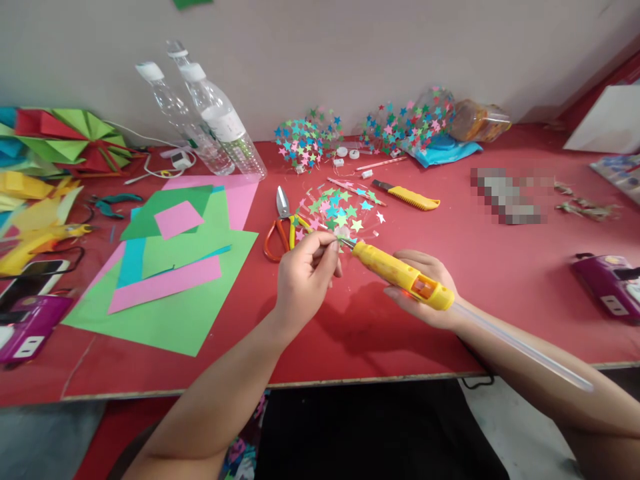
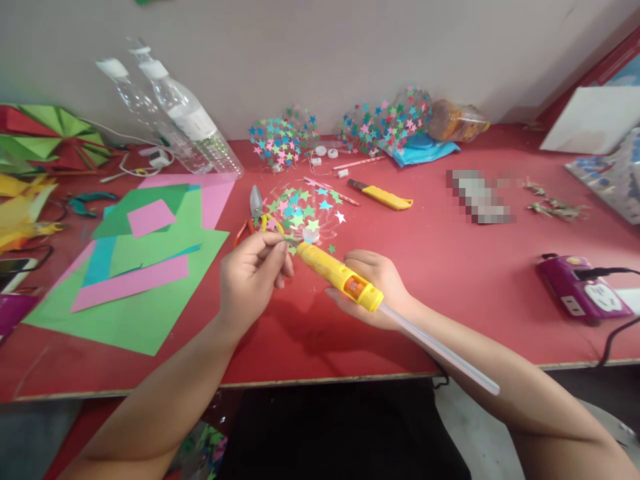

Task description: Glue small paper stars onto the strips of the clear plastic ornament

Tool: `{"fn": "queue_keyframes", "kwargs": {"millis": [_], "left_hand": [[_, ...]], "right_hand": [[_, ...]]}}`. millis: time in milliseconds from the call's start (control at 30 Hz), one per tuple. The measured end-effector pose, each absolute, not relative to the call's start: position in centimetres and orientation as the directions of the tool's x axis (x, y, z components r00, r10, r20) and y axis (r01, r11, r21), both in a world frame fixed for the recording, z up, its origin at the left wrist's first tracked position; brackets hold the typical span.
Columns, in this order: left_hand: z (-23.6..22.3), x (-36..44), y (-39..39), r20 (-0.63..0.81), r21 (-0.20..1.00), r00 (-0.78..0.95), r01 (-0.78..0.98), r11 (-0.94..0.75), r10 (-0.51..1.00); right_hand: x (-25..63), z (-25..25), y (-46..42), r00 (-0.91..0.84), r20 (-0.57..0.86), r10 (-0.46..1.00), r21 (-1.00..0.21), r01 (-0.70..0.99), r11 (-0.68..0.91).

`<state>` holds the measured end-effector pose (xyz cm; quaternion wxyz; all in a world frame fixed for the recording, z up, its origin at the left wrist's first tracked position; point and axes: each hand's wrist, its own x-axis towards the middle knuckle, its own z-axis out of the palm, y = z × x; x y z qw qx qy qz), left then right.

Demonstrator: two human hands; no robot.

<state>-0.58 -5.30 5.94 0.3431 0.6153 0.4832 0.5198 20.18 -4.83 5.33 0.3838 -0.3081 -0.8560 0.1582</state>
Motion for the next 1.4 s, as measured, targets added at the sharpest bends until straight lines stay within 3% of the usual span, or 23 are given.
{"fn": "queue_keyframes", "kwargs": {"millis": [300,1400], "left_hand": [[6.04,-0.58,-5.27,0.315,0.921,-0.003,0.245,-0.304,0.949],[6.12,-0.65,-5.32,0.347,0.898,0.006,0.286,-0.334,0.938]], "right_hand": [[20.16,5.62,-4.97,-0.502,0.530,0.683,-0.557,0.401,0.727],[20.27,5.31,-4.92,-0.515,0.526,0.677,-0.526,0.428,0.735]]}}
